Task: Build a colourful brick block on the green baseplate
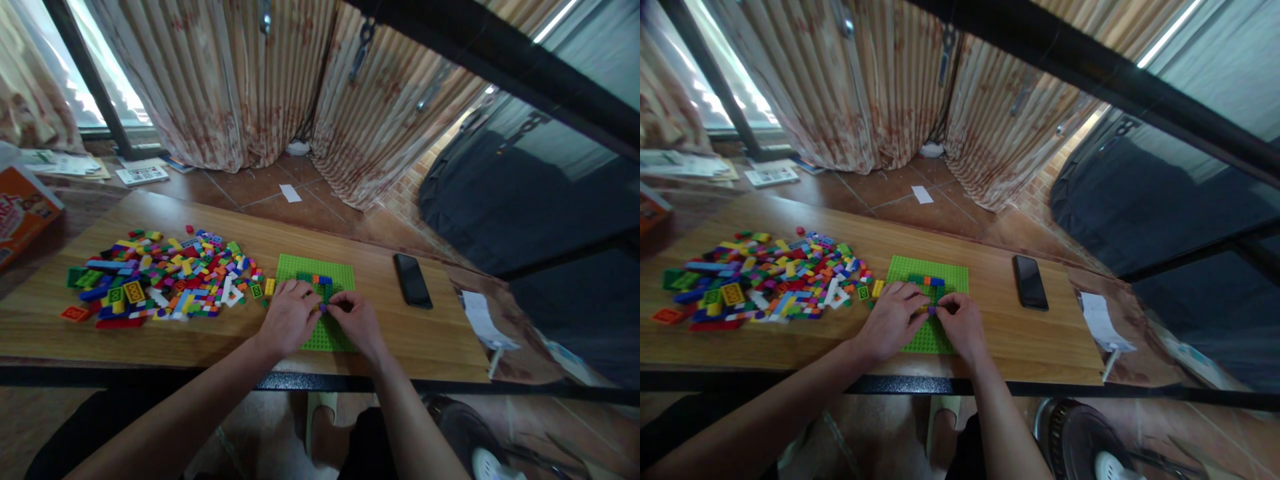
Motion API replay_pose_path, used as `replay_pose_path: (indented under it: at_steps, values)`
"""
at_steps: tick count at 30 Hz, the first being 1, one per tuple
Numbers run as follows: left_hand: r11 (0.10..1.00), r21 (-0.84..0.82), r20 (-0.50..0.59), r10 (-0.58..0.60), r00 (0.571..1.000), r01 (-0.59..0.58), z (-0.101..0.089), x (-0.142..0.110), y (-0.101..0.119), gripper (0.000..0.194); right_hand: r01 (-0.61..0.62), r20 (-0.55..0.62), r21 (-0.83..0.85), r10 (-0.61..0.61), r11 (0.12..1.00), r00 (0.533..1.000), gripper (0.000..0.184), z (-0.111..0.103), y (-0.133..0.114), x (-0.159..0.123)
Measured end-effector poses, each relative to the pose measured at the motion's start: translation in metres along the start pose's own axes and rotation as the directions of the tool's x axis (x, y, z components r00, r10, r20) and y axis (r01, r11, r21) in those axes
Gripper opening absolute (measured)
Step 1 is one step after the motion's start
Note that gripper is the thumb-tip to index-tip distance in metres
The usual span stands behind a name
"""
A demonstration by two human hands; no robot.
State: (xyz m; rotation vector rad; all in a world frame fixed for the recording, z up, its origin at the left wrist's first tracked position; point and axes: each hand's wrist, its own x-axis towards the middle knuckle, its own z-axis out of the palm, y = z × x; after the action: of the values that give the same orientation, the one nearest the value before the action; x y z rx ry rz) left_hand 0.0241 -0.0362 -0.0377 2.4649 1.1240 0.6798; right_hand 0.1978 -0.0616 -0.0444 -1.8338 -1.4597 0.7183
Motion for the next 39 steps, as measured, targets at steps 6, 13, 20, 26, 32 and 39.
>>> replay_pose_path:
  at_steps: [6, 13, 20, 26, 32, 39]
  values:
    - [0.999, 0.034, -0.001, 0.017, 1.000, -0.017, 0.0031, 0.0019, 0.0001, 0.016, 0.003, -0.009, -0.024, -0.003, 1.000, 1.000, 0.012, 0.0019, 0.0008, 0.0029]
    - [0.998, 0.059, 0.008, 0.014, 1.000, -0.014, 0.0033, 0.0028, 0.0030, 0.017, 0.004, 0.014, -0.018, -0.004, 1.000, 1.000, 0.013, 0.0006, 0.0015, 0.0036]
    - [0.997, 0.078, 0.018, 0.000, 1.000, -0.001, 0.0028, 0.0031, 0.0049, 0.016, -0.017, 0.027, 0.011, 0.017, 1.000, 0.999, 0.013, 0.0015, 0.0038, 0.0052]
    - [0.995, 0.096, 0.030, -0.001, 1.000, -0.002, 0.0034, 0.0040, 0.0050, 0.016, -0.012, 0.027, 0.028, 0.011, 1.000, 1.000, 0.013, 0.0023, 0.0038, 0.0053]
    - [0.988, 0.152, 0.051, -0.014, 0.999, 0.006, 0.0055, 0.0046, 0.0085, 0.017, -0.024, 0.021, 0.025, 0.023, 0.999, 0.999, 0.011, 0.0048, 0.0048, 0.0050]
    - [0.991, 0.132, 0.039, -0.016, 0.999, 0.011, 0.0087, 0.0019, 0.0072, 0.018, 0.000, 0.006, -0.008, 0.000, 1.000, 1.000, 0.012, 0.0049, -0.0001, 0.0021]
